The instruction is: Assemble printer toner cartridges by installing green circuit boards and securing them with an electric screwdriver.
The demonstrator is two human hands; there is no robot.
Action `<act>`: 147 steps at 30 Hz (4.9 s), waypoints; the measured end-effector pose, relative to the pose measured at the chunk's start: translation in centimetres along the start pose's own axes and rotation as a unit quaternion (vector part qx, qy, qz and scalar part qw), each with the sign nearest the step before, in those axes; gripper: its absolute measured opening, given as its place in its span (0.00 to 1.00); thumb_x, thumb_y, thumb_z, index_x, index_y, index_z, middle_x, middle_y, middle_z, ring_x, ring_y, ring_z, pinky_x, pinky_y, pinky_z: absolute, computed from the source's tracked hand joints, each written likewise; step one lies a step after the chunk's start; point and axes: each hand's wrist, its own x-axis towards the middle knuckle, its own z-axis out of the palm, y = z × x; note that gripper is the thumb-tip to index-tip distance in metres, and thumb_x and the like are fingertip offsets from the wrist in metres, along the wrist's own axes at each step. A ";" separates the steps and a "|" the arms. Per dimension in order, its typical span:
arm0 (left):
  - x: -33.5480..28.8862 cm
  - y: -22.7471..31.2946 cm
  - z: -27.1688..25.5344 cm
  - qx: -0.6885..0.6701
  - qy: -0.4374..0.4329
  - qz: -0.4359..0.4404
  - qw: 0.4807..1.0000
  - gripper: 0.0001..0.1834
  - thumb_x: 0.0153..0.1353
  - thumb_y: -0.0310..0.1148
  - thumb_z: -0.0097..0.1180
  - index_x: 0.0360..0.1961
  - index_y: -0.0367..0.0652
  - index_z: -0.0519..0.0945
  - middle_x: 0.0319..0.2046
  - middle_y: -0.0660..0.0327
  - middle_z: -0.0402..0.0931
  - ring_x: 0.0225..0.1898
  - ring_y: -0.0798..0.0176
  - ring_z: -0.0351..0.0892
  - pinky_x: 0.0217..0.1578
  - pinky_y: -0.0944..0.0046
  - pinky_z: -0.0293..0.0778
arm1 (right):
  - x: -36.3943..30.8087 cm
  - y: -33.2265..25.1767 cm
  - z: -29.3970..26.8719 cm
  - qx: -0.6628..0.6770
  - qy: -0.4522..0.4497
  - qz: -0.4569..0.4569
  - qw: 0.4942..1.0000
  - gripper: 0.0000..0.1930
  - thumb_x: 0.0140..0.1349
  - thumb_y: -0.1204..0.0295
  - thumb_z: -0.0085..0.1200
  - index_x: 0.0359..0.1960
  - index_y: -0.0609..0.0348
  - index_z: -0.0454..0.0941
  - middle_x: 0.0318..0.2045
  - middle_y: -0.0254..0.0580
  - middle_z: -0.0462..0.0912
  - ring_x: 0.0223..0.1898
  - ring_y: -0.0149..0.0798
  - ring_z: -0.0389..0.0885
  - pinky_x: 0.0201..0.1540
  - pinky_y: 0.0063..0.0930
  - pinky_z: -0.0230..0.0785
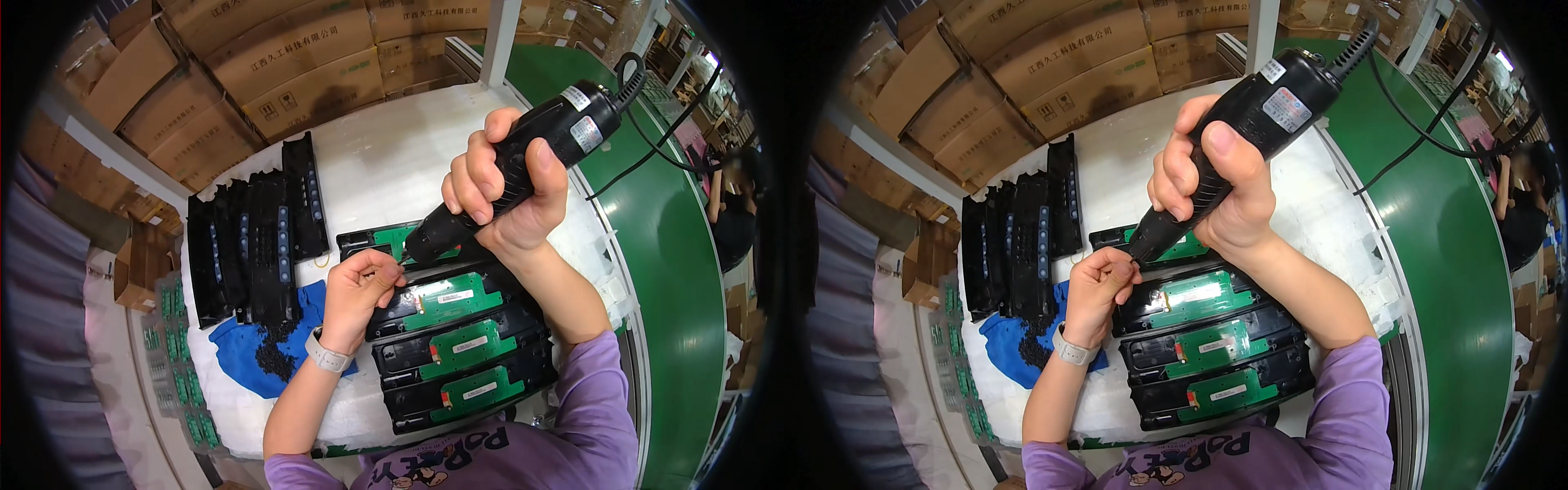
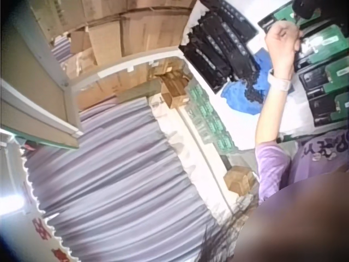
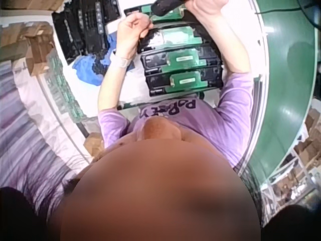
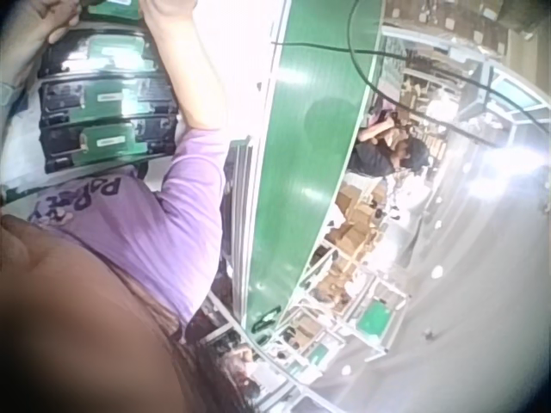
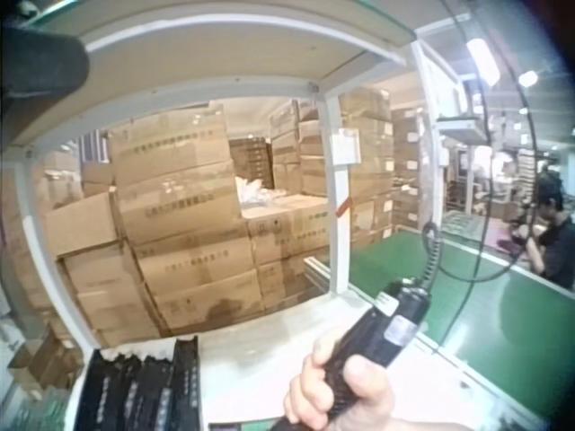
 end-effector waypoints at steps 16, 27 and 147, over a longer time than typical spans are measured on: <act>0.0 -0.6 -0.3 -0.025 -0.025 -0.021 0.999 0.07 0.60 0.29 0.52 0.32 0.34 0.76 0.23 0.60 0.75 0.16 0.78 0.61 0.17 0.79 0.57 | 0.6 0.9 1.0 -0.050 0.079 0.079 0.992 0.14 0.61 0.59 0.41 0.39 0.57 0.65 0.15 0.33 0.65 0.11 0.29 0.63 0.21 0.27 0.62; 1.2 0.3 -1.9 -0.093 0.088 0.037 0.991 0.09 0.64 0.24 0.34 0.42 0.33 0.66 0.44 0.45 0.72 0.50 0.53 0.73 0.50 0.63 0.69 | 3.2 4.2 -1.5 -0.230 0.015 0.117 0.966 0.11 0.51 0.73 0.55 0.32 0.65 0.69 0.13 0.38 0.68 0.11 0.29 0.65 0.13 0.21 0.57; 1.0 -0.9 -1.7 0.153 0.114 0.113 0.975 0.05 0.58 0.25 0.53 0.33 0.33 0.77 0.24 0.61 0.78 0.18 0.81 0.65 0.18 0.80 0.59 | 2.3 3.4 -0.5 -0.056 0.104 0.157 0.980 0.12 0.60 0.61 0.43 0.36 0.58 0.67 0.14 0.33 0.65 0.11 0.29 0.63 0.19 0.27 0.61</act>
